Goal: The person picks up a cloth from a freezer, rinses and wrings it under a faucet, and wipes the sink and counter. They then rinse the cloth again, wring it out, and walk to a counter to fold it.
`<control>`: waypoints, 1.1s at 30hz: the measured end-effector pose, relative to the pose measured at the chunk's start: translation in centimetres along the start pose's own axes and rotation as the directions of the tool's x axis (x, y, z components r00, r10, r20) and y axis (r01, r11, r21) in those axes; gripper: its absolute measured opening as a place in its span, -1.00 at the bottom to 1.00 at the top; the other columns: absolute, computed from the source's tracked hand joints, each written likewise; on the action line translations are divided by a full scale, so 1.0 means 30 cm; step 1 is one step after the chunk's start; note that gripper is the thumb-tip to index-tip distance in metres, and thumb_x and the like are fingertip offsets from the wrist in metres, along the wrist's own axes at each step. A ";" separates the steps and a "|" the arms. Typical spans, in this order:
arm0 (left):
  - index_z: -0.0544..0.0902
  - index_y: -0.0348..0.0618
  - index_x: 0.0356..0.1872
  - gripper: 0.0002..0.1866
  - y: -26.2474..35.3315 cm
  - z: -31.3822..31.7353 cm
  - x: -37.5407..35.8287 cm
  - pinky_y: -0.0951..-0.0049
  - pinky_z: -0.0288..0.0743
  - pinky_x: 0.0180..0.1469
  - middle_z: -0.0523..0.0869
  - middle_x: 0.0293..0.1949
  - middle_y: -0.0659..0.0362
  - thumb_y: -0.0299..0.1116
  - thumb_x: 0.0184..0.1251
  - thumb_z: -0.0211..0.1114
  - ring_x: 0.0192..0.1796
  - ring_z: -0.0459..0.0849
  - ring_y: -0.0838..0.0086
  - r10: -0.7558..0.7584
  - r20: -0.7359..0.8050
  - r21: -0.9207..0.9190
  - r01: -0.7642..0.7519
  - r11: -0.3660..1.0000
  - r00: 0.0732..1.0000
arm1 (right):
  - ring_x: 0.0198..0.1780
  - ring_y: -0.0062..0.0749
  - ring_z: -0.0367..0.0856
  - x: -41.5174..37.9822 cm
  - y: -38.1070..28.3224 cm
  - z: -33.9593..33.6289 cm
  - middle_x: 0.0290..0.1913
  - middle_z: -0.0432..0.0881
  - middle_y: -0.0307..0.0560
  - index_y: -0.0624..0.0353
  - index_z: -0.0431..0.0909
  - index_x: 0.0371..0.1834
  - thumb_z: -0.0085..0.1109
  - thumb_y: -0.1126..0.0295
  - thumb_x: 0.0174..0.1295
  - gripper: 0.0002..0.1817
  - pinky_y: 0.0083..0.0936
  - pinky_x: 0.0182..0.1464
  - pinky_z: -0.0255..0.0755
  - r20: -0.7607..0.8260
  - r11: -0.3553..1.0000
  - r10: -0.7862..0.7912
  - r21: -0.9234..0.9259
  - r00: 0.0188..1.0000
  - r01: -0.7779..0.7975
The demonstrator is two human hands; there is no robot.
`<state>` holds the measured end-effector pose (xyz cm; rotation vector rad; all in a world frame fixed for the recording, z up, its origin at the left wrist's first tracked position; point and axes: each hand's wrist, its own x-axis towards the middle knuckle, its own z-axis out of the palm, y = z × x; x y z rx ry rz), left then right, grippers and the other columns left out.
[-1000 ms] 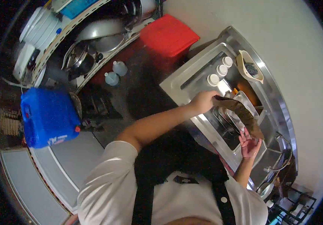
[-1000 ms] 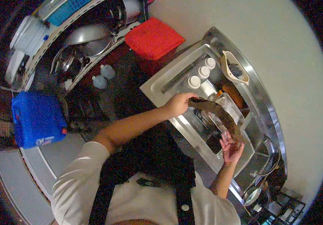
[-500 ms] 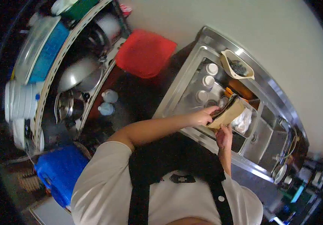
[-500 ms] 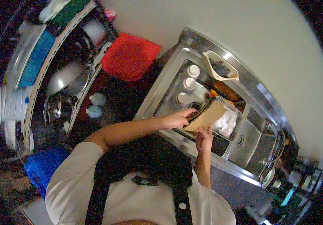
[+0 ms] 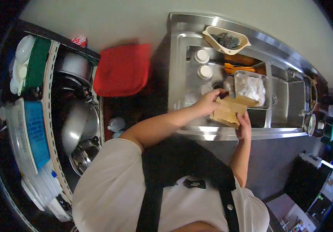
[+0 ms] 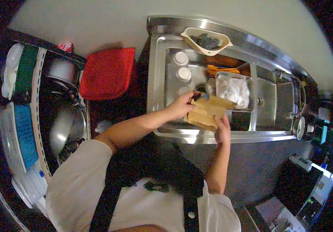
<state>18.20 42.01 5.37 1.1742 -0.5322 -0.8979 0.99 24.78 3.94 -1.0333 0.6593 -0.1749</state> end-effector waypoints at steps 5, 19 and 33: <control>0.65 -0.20 -0.30 -0.66 0.096 -0.446 -0.122 0.45 0.45 0.11 0.67 -0.17 0.13 -0.83 0.00 0.06 -0.02 0.62 0.41 0.103 -0.141 0.047 -0.098 0.994 0.985 | -0.01 -0.51 0.52 0.072 -0.007 0.233 0.11 0.53 -0.22 0.12 0.29 0.30 0.12 0.29 0.31 -0.49 -0.57 -0.05 0.39 -0.271 0.998 -0.055 0.002 0.961 0.058; 0.36 -0.09 0.30 -0.33 -0.533 -2.061 -0.736 0.22 0.27 0.33 0.25 0.33 -0.23 -0.49 0.05 0.28 0.39 0.23 -0.04 -0.208 -0.343 0.910 0.379 0.169 0.916 | -0.23 -0.53 0.60 0.018 0.338 1.051 -0.14 0.60 -0.23 0.12 0.55 -0.05 0.17 0.52 0.20 -0.76 -0.59 -0.25 0.45 -0.426 0.850 -0.354 -0.519 0.833 0.095; 0.62 -0.24 -0.22 -0.81 -0.076 -1.146 -0.342 0.26 0.41 0.05 0.57 -0.17 0.01 -0.59 0.16 0.13 -0.06 0.55 0.19 0.437 -0.308 0.891 0.094 0.445 0.845 | -0.09 0.04 0.61 -0.898 0.876 0.158 -0.16 0.66 0.11 0.19 0.60 -0.13 0.21 0.26 0.12 -0.69 -0.25 0.00 0.47 -0.766 0.648 -0.312 -0.604 0.563 -0.464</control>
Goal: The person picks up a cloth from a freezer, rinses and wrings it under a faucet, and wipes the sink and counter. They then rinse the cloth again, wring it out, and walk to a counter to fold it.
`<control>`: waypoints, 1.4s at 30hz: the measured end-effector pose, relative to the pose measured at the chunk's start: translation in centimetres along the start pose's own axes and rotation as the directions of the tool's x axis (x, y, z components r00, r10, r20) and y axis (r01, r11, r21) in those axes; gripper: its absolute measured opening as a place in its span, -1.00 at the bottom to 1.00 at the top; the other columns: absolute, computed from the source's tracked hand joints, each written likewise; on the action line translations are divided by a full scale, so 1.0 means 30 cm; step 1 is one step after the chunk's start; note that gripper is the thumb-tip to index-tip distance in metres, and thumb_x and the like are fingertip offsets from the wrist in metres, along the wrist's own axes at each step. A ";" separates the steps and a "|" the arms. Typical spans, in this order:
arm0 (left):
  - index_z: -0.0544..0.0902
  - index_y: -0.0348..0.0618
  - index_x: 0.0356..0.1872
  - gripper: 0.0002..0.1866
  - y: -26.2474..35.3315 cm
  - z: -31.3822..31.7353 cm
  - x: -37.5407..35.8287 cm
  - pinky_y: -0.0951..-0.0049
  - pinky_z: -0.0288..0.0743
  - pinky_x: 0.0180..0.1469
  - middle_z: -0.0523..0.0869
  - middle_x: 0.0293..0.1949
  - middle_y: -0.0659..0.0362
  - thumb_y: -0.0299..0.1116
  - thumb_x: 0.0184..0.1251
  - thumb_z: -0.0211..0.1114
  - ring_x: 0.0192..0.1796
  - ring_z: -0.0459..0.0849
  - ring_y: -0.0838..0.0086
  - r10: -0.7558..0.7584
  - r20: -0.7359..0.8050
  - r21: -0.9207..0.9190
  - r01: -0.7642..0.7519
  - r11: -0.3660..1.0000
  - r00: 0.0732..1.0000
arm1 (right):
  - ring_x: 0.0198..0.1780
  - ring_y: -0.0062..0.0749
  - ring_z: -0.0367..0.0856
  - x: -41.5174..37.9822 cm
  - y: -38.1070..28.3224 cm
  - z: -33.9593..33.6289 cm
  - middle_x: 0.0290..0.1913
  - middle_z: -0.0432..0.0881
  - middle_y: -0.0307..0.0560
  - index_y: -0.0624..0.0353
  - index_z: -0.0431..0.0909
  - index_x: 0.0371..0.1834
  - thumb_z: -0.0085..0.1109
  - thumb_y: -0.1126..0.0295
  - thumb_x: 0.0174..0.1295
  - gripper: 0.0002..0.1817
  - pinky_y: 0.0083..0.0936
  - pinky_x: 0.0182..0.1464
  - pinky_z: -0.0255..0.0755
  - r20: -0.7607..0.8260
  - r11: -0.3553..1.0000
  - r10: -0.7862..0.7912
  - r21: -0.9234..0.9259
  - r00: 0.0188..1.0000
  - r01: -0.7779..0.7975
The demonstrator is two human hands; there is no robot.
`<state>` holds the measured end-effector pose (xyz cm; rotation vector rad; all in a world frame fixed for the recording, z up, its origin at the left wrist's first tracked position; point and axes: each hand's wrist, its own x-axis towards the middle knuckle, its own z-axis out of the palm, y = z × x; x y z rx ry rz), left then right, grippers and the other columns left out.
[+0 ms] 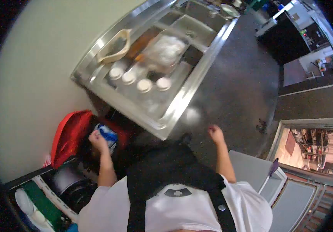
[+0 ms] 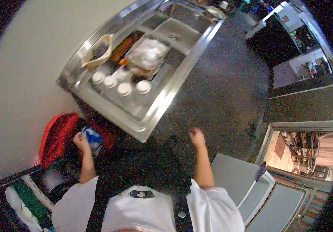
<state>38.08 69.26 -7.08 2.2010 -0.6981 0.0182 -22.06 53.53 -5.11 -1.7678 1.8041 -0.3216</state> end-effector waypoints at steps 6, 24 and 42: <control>0.57 -0.29 -0.22 -0.73 0.763 0.294 -0.094 0.37 0.42 0.02 0.41 -0.01 0.03 -0.74 0.07 0.04 -0.01 0.47 0.31 0.319 -0.106 -0.150 -0.332 0.931 0.942 | 0.04 -0.08 0.60 -0.405 0.931 -0.105 0.01 0.65 0.00 0.09 0.69 -0.18 0.16 0.15 0.09 -0.67 -0.22 0.04 0.48 0.401 0.859 0.510 -0.200 0.761 -0.470; 0.62 -0.16 -0.29 -0.78 1.837 1.250 -0.523 0.42 0.43 -0.02 0.47 0.02 0.04 -0.66 0.10 0.10 0.06 0.49 0.27 0.613 0.354 -0.572 -0.355 0.739 0.706 | -0.42 -0.26 0.58 -0.235 1.375 -0.138 -0.48 0.61 -0.13 0.20 0.54 -0.50 0.16 0.47 0.04 -0.95 -0.32 -0.31 0.46 0.270 0.630 0.712 0.162 0.648 -0.759; 0.61 -0.52 -0.17 -0.57 2.063 2.734 0.878 0.14 0.50 -0.07 0.70 -0.19 -0.17 -0.31 0.00 0.23 -0.16 0.68 0.04 -0.417 0.381 -0.383 0.551 0.741 0.825 | -0.47 -0.54 0.50 1.245 1.253 -0.900 -0.37 0.64 -0.23 0.17 0.58 -0.02 0.14 0.45 0.20 -0.73 -0.53 -0.47 0.37 0.256 0.484 0.643 0.595 0.722 -0.642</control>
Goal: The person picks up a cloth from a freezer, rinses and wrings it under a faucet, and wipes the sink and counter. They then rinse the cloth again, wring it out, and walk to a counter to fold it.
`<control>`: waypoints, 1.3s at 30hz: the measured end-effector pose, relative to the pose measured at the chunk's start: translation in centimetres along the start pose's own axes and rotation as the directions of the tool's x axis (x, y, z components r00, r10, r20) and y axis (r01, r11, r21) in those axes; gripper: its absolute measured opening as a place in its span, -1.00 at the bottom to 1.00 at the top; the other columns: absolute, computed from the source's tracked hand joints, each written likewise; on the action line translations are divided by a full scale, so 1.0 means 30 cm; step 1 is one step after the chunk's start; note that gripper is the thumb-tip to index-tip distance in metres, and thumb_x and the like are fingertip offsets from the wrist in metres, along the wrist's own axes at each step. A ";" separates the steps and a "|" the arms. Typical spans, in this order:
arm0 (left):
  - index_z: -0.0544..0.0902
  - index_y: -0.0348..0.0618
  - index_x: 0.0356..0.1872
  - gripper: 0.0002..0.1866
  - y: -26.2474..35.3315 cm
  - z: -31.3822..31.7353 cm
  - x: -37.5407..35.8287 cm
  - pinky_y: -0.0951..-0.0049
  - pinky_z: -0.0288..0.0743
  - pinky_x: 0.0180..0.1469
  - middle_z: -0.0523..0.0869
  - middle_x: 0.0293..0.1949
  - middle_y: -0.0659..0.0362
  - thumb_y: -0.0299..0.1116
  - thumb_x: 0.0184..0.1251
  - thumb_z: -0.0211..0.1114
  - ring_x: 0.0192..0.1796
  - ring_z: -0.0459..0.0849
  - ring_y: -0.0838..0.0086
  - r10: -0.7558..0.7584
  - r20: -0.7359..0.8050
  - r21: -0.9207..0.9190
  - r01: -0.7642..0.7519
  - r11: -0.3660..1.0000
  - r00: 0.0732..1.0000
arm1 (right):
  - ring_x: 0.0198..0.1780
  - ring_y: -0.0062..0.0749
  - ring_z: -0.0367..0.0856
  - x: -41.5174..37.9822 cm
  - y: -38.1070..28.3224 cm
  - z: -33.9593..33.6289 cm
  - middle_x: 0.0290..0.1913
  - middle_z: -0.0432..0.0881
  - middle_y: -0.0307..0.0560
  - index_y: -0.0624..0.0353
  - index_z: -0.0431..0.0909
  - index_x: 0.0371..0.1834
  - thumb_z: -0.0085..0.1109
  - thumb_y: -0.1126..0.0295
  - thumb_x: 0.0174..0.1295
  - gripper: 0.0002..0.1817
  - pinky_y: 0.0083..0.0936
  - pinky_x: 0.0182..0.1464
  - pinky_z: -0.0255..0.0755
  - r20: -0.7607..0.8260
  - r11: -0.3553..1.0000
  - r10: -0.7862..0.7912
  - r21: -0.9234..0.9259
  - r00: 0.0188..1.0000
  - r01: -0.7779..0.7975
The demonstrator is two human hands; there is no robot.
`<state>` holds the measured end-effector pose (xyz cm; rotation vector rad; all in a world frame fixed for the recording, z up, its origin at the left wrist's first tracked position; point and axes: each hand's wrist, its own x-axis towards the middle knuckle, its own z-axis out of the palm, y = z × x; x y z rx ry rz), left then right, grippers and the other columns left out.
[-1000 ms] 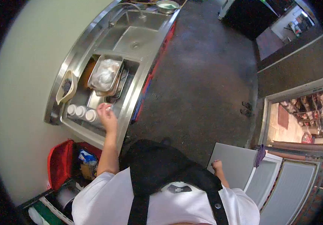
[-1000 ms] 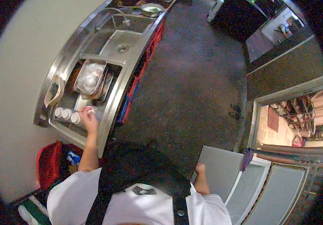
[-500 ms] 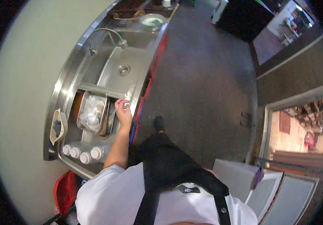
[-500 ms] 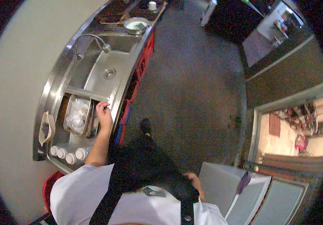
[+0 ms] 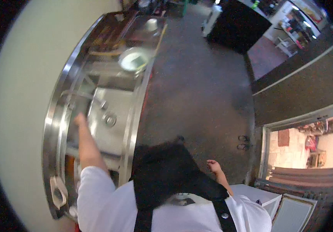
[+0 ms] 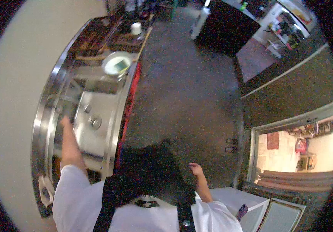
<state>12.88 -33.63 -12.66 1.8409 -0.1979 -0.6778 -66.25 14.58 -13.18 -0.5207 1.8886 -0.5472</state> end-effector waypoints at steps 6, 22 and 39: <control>0.59 -0.34 -0.09 -0.61 0.213 0.089 -0.037 0.05 0.55 -0.21 0.67 -0.15 0.00 -0.26 0.13 0.22 -0.17 0.68 0.14 -0.095 0.122 -0.075 0.105 0.992 0.988 | -0.52 -0.51 0.51 0.502 -0.085 -0.201 -0.40 0.64 -0.20 0.11 0.61 -0.02 0.10 0.39 0.21 -0.72 -0.47 -0.49 0.42 0.065 0.934 0.092 -0.351 0.994 -0.063; 0.54 -0.54 -0.03 -0.45 0.088 0.135 0.136 0.22 0.49 0.04 0.66 -0.07 -0.19 -0.09 0.32 0.25 -0.07 0.63 0.06 0.418 -0.306 0.352 -0.306 0.884 0.855 | -0.16 -0.56 0.58 0.636 -1.435 -0.124 -0.20 0.67 -0.18 0.16 0.58 -0.01 0.14 0.44 0.18 -0.71 -0.55 -0.09 0.45 -0.119 0.884 -0.426 -0.268 0.897 0.384; 0.61 -0.36 -0.16 -0.58 0.025 0.345 -0.380 0.19 0.51 -0.15 0.65 -0.26 -0.11 -0.10 0.36 0.12 -0.24 0.65 0.17 0.791 -0.075 0.540 -0.642 0.544 0.608 | -0.35 -0.11 0.63 -0.016 -0.026 -0.053 -0.46 0.63 -0.06 0.08 0.65 -0.38 0.27 0.35 -0.14 -0.81 -0.25 -0.28 0.50 -0.558 0.809 0.017 -0.480 0.830 -0.339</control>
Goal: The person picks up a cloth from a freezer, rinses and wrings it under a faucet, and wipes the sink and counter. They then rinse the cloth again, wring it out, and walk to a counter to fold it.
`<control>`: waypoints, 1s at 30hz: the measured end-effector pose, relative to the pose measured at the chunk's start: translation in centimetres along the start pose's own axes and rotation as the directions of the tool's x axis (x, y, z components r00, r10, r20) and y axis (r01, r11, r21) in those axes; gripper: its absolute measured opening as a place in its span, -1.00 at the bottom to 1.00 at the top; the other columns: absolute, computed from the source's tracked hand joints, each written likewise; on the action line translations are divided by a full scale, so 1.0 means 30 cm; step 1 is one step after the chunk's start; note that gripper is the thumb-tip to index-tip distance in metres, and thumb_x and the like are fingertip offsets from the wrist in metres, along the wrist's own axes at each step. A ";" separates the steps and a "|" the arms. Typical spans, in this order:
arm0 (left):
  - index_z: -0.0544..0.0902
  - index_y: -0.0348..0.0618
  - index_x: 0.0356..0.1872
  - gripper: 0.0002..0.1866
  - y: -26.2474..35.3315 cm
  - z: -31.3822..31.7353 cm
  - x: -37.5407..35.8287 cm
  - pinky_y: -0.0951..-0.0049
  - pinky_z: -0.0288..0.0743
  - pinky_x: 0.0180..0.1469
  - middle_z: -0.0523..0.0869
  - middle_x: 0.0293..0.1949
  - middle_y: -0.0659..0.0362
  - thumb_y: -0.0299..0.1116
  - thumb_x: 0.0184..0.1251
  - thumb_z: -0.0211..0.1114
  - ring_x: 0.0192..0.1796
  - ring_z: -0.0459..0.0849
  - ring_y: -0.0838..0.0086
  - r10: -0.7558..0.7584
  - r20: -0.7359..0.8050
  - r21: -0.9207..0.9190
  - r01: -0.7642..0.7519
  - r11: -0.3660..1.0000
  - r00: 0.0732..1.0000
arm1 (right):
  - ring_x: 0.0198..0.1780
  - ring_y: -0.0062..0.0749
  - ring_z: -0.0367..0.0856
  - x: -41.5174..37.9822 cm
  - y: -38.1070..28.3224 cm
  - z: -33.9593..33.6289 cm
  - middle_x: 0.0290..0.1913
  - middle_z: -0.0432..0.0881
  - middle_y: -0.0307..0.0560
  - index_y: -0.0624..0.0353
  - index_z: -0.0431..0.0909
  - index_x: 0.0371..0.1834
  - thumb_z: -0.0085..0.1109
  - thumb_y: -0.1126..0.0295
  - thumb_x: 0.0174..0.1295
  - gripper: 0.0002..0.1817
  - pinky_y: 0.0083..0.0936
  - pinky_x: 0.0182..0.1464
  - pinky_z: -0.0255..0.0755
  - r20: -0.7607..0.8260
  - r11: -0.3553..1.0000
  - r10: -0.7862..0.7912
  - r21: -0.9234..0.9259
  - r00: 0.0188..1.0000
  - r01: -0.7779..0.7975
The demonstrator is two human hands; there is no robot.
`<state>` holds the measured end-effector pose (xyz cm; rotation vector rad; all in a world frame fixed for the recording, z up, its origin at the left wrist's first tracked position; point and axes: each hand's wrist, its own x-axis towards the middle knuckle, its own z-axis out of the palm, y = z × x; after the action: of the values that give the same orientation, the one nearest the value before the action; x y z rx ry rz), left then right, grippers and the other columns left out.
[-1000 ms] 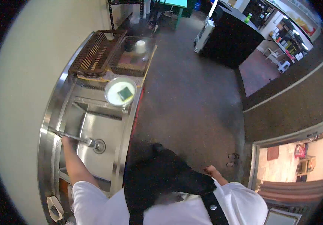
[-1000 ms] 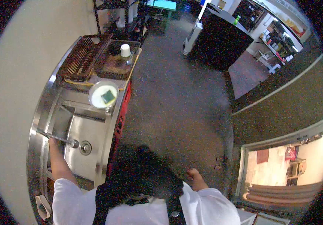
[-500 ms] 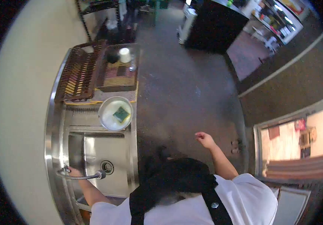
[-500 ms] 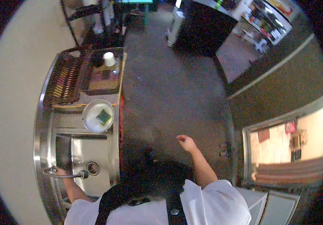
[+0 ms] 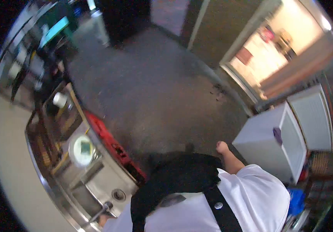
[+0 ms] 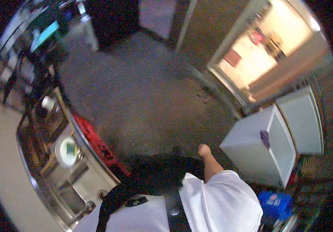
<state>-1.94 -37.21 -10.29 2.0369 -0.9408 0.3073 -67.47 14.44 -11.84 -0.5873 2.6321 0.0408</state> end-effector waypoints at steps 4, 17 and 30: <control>0.61 -0.33 -0.18 -0.60 0.280 0.000 -0.305 0.20 0.50 -0.19 0.64 -0.30 -0.08 -0.11 0.36 0.11 -0.27 0.64 0.19 0.268 0.235 -0.233 -0.213 0.949 0.934 | -0.01 -0.05 0.62 -0.154 0.080 -0.068 -0.10 0.67 0.10 0.01 0.64 -0.11 0.35 0.38 -0.15 -0.59 -0.22 -0.08 0.51 0.077 0.831 0.263 0.489 0.962 -0.266; 0.61 -0.25 -0.25 -0.67 0.730 -0.381 -1.461 0.23 0.48 -0.32 0.61 -0.41 0.01 -0.16 0.35 0.08 -0.38 0.61 0.26 0.315 0.886 -0.408 -0.251 0.878 -0.339 | -0.11 -0.33 0.62 -0.752 1.072 -0.012 0.04 0.64 -0.01 0.04 0.53 0.16 0.32 0.26 0.09 -0.49 -0.38 -0.03 0.51 0.138 0.374 0.499 0.856 0.856 -0.356; 0.61 -0.17 -0.32 -0.73 1.091 -0.202 -1.849 0.25 0.46 -0.44 0.57 -0.53 0.10 -0.21 0.35 0.05 -0.49 0.58 0.32 -0.135 0.831 -0.323 -0.666 0.673 -0.540 | 0.10 0.05 0.43 -0.315 1.777 -0.488 0.09 0.45 0.13 -0.13 0.41 0.25 0.39 0.34 -0.02 -0.33 -0.18 0.18 0.36 -0.565 0.669 0.743 0.635 0.359 -0.386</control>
<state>-62.78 -15.95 -15.82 1.7612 -3.0830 -1.6198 -87.75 64.90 1.89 0.7429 3.4069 -0.7149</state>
